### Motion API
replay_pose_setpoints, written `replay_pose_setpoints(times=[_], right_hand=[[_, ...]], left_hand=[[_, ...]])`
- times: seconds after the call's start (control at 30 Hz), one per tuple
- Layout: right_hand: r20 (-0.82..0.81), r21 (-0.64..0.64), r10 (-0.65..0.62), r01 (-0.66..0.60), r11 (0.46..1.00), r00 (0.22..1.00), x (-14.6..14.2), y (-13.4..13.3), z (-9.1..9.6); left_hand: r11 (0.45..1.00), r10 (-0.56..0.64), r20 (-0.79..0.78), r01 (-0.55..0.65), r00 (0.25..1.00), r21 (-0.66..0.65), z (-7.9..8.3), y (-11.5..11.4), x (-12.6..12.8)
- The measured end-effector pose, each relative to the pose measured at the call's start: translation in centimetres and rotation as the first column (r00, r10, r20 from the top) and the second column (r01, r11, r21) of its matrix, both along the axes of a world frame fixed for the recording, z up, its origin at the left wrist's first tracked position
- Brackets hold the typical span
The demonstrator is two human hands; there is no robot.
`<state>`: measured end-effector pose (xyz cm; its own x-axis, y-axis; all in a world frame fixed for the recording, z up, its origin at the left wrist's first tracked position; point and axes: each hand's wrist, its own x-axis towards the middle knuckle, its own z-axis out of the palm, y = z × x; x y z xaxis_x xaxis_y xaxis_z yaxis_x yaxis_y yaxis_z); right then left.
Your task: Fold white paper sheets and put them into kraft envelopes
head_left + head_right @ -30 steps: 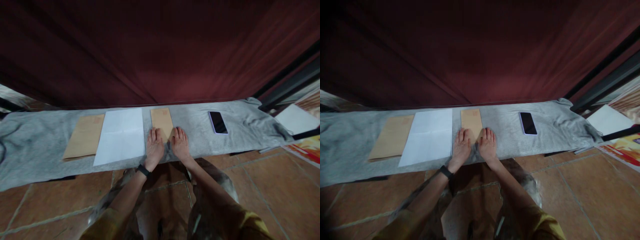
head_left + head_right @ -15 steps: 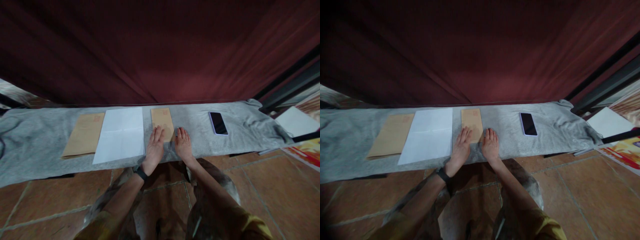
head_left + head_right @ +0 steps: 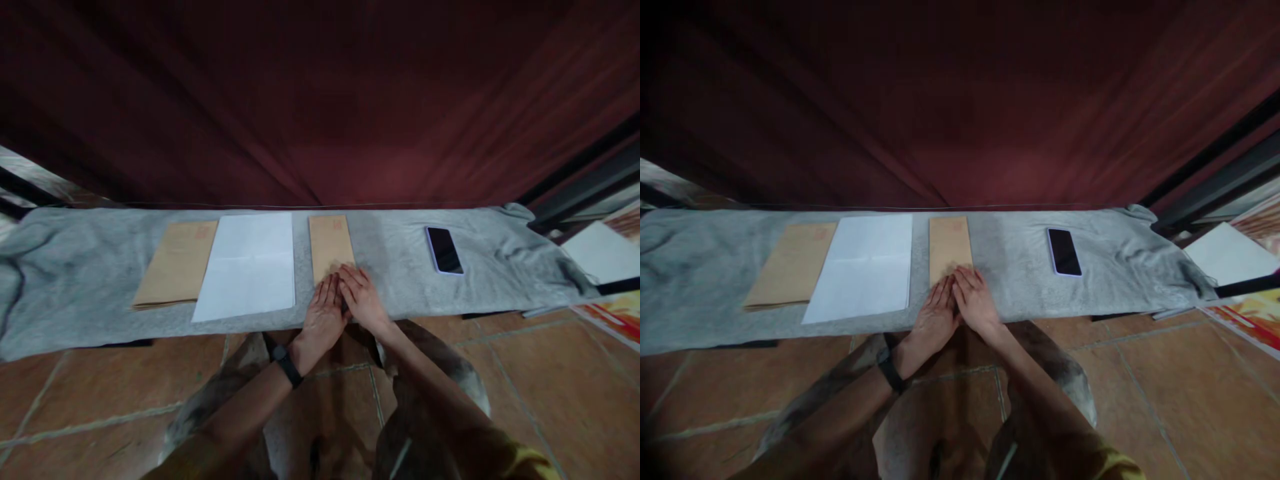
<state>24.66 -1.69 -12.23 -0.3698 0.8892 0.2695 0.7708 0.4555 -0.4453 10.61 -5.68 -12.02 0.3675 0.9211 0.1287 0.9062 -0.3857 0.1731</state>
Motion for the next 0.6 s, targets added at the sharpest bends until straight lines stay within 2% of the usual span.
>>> replay_pose_setpoints(times=[0.03, 0.1, 0.27, 0.6], right_hand=[[-0.001, -0.014, 0.065, -0.065, 0.998, 0.998, -0.1, -0.4, 0.2], [0.007, -0.035, 0.114, -0.114, 0.993, 0.993, -0.2, -1.0, 0.3], [0.058, -0.052, 0.058, -0.055, 0.997, 0.997, 1.0, -1.4, -0.1], [0.151, 0.013, -0.011, 0.01, 1.0, 0.988, 2.0, -1.7, -0.7]], left_hand=[[1.0, 0.008, -0.004, -0.008, 1.0, 0.0, 0.0, -0.1, 0.0], [1.0, 0.024, -0.009, -0.024, 1.0, 0.004, 0.0, -0.2, 0.0], [0.998, 0.068, -0.001, -0.068, 0.998, 0.003, 0.3, -0.6, -0.4], [0.977, 0.21, -0.018, -0.21, 0.978, -0.025, 0.2, -1.2, -0.6]])
